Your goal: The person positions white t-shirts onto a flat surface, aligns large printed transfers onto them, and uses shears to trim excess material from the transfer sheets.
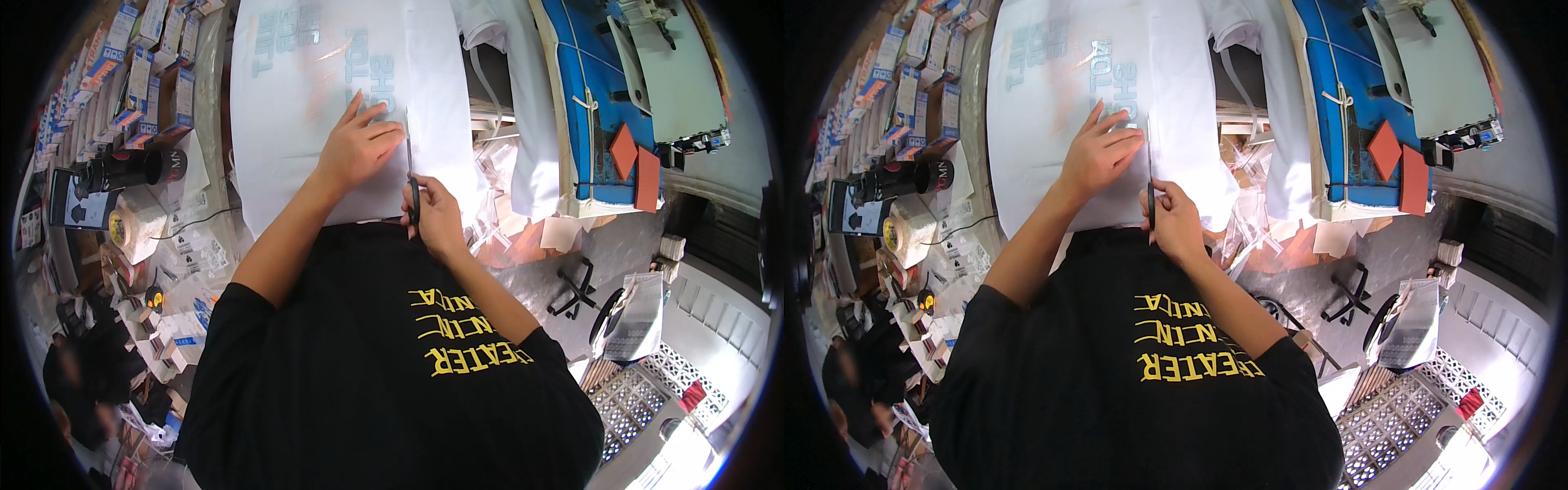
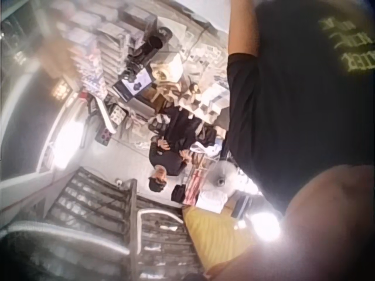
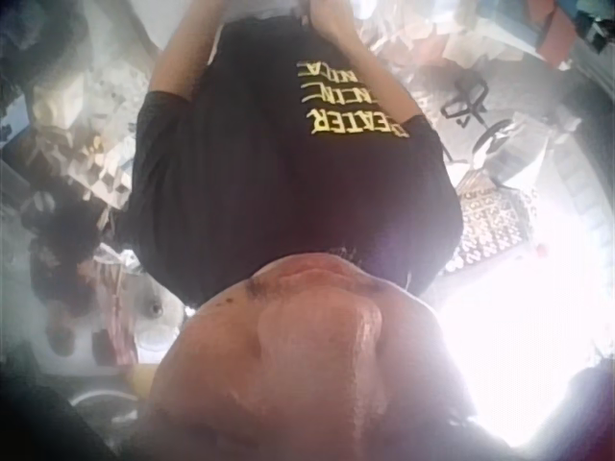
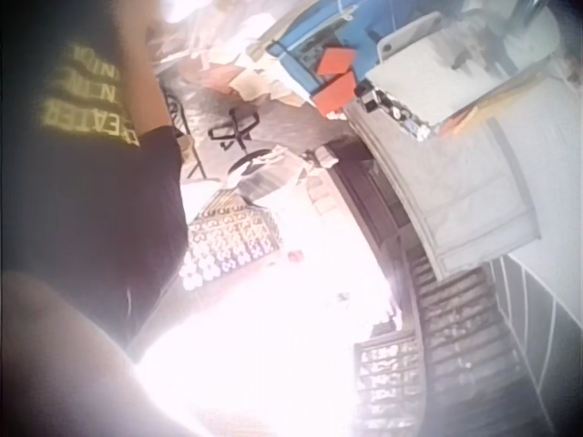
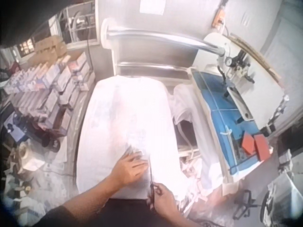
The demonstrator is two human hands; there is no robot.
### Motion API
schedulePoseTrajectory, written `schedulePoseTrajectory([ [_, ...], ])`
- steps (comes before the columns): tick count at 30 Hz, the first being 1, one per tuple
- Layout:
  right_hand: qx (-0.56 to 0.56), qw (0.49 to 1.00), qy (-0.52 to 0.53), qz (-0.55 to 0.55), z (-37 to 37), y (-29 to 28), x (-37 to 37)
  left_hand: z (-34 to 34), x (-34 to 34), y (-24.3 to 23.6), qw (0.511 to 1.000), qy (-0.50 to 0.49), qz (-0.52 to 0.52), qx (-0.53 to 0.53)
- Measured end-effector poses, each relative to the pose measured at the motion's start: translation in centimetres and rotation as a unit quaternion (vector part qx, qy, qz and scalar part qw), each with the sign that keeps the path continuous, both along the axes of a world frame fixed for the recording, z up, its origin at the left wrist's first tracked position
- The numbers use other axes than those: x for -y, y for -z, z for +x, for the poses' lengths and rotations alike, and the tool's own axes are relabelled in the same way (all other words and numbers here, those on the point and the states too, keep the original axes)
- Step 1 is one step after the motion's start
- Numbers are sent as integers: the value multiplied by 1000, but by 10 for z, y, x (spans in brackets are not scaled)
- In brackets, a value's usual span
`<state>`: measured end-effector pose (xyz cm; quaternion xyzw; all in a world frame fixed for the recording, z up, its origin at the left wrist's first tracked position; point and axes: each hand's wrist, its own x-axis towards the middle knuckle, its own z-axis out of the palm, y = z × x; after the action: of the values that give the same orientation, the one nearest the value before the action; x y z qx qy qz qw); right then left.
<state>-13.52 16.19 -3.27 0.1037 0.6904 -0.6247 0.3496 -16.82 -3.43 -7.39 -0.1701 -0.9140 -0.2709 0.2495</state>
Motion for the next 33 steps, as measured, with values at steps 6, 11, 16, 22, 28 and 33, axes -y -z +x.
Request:
schedulePoseTrajectory([
  [6, -3, 1000, 24, -20, -26, -2, 15, 7, -2, -23, 1000, 4, 17, -11],
  [11, -26, 1000, 11, -6, -42, -5, 23, 14, -1, -37, 1000, 5, 21, -10],
  [16, -54, 998, 21, -13, -62, 1, 32, 25, -4, -52, 999, -2, 33, -22],
  [22, -76, 997, 16, -8, -95, 9, 42, 32, -6, -68, 999, -9, 35, -30],
  [28, -72, 997, 28, -13, -117, 3, 55, 35, -4, -78, 998, -15, 42, -39],
  [33, -74, 996, 32, -23, -133, -3, 65, 39, -4, -82, 998, -23, 36, -52],
])
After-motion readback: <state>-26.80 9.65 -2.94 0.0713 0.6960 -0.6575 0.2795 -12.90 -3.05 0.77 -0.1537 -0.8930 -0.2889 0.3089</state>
